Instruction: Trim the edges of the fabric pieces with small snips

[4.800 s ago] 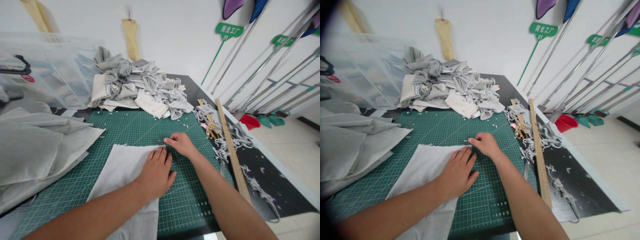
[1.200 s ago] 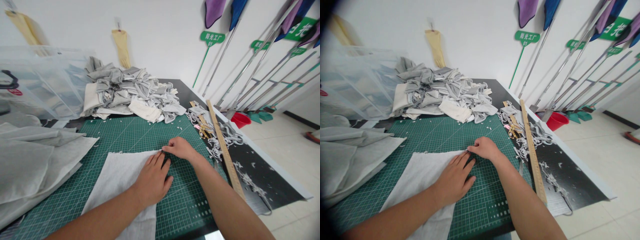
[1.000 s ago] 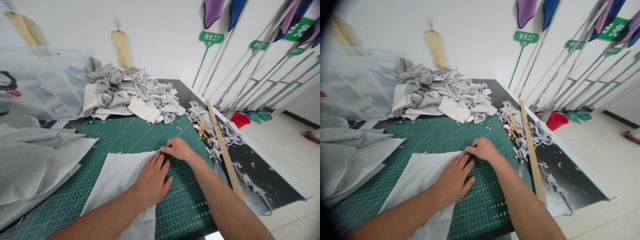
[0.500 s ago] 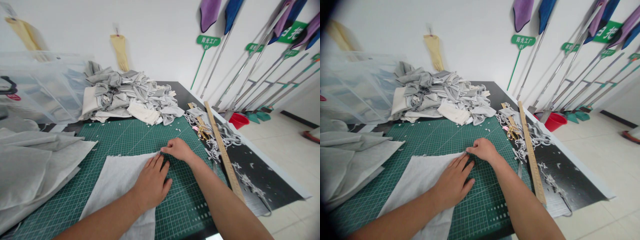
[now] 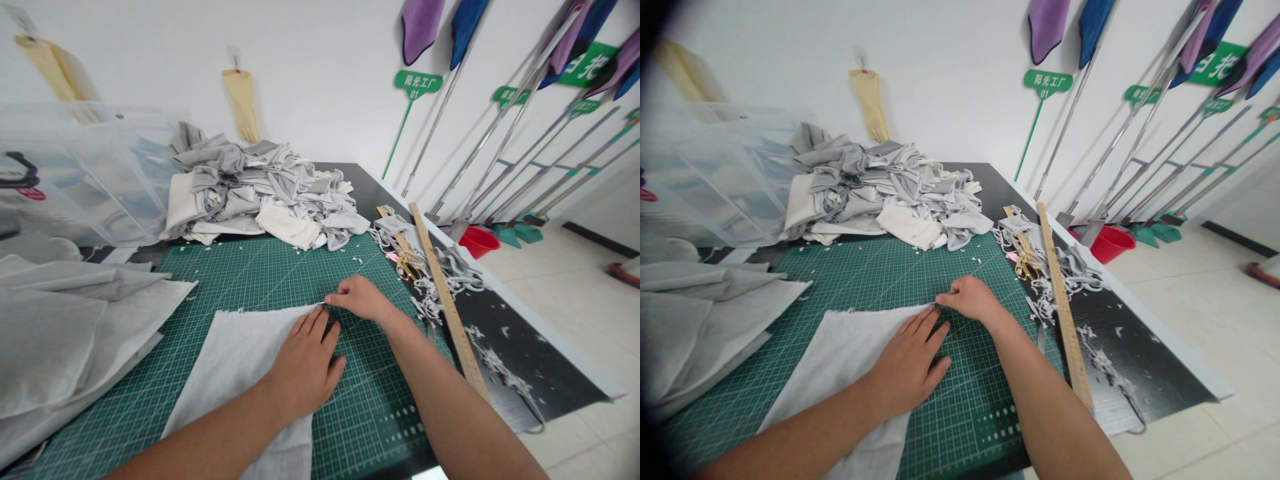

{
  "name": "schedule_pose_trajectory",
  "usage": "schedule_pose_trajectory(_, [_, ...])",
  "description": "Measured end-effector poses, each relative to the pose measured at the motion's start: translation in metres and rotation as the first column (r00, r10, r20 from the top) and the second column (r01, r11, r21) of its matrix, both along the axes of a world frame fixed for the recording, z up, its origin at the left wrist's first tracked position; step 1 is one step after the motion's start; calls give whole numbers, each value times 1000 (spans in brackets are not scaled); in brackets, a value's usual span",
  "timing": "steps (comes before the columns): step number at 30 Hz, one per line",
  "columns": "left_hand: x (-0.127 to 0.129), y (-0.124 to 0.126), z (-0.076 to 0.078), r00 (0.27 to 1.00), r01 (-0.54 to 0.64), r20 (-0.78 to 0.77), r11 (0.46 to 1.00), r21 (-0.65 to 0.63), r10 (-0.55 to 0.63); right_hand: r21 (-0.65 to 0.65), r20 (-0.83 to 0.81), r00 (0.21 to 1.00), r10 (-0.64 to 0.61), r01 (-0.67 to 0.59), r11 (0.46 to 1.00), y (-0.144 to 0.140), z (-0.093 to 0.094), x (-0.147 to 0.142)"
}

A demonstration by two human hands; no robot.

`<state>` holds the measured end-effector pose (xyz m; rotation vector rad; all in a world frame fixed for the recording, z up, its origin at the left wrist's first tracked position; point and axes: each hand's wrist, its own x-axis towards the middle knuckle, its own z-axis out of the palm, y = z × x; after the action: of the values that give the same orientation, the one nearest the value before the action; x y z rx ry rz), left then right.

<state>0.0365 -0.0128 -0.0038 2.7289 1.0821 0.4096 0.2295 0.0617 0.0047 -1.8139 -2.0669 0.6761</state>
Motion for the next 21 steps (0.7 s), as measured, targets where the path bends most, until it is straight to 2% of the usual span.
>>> schedule_pose_trajectory(21, [2, 0, 2, 1000, 3, -8, 1000, -13, -3, 29, -1, 1000, -29, 29, 999, -4, 1, -12])
